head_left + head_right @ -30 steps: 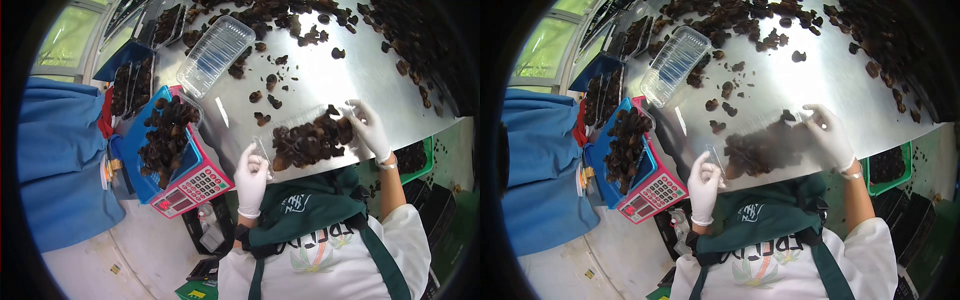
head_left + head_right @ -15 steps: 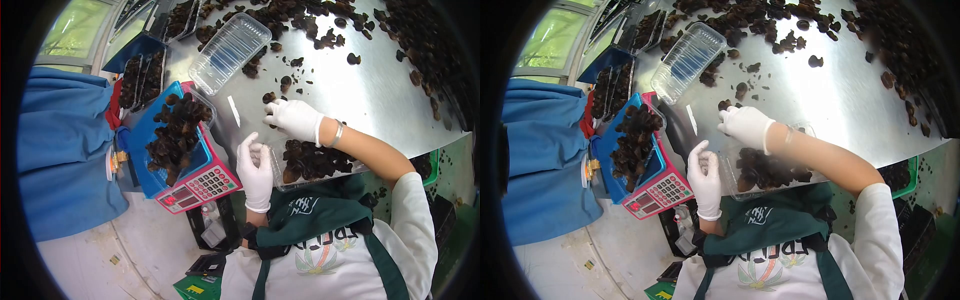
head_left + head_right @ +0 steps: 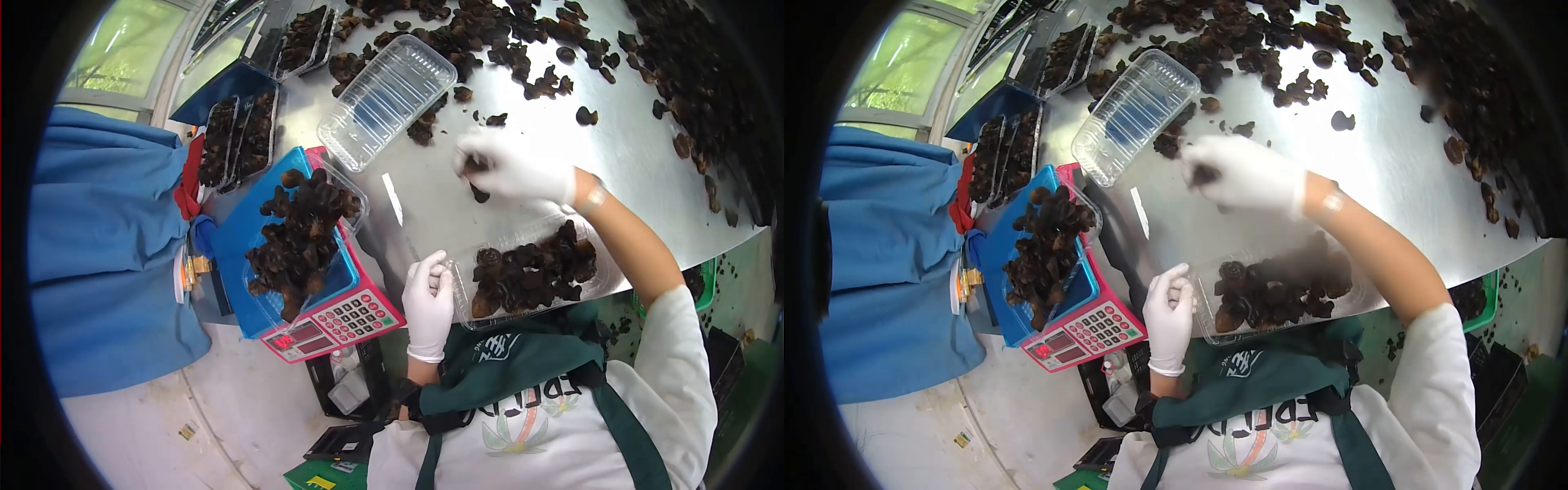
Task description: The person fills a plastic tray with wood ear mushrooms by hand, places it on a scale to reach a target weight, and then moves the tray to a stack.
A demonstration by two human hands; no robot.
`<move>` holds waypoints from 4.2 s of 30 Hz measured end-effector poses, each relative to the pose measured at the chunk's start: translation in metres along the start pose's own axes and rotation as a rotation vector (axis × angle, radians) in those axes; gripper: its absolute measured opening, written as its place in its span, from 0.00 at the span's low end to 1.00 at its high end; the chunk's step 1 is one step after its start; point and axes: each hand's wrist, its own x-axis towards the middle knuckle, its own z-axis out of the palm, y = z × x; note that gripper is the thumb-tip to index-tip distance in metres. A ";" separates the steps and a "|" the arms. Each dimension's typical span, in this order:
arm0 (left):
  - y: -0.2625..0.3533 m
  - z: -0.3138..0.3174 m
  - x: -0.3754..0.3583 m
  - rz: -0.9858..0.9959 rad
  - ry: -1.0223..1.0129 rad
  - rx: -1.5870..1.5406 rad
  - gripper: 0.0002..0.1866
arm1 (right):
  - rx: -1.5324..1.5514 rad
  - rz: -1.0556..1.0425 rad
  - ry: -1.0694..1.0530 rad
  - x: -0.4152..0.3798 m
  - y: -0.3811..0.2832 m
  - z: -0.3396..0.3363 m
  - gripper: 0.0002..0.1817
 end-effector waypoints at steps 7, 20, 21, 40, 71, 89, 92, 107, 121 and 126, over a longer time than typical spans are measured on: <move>-0.008 0.018 0.012 0.046 0.111 -0.091 0.12 | -0.128 0.130 -0.319 -0.062 -0.031 -0.006 0.12; -0.017 0.025 0.010 0.170 0.189 -0.057 0.11 | 0.119 0.372 0.396 0.104 0.075 -0.068 0.16; -0.015 0.024 0.010 0.170 0.182 -0.051 0.11 | 0.234 0.373 0.419 0.103 0.069 -0.074 0.15; 0.011 0.029 0.030 0.033 0.084 0.057 0.05 | -0.590 0.469 0.711 0.124 0.123 -0.138 0.47; 0.014 0.039 0.125 -0.049 0.114 -0.273 0.06 | -0.313 -0.022 -0.118 0.001 0.015 -0.024 0.31; 0.016 0.045 0.120 -0.004 0.189 -0.290 0.11 | -0.527 -0.102 0.453 -0.032 0.061 -0.070 0.24; 0.006 0.048 0.125 0.023 0.210 -0.249 0.11 | -0.519 -0.118 0.253 -0.014 0.022 -0.019 0.23; 0.017 0.010 0.002 0.654 0.227 0.046 0.09 | 0.070 -0.040 0.401 -0.025 0.068 -0.039 0.08; -0.005 -0.224 0.015 -0.094 0.588 0.304 0.14 | 0.674 0.189 -0.133 0.071 -0.059 0.067 0.26; -0.006 -0.221 0.003 -0.089 0.425 -0.326 0.06 | 0.850 0.179 -0.156 0.076 -0.059 0.070 0.29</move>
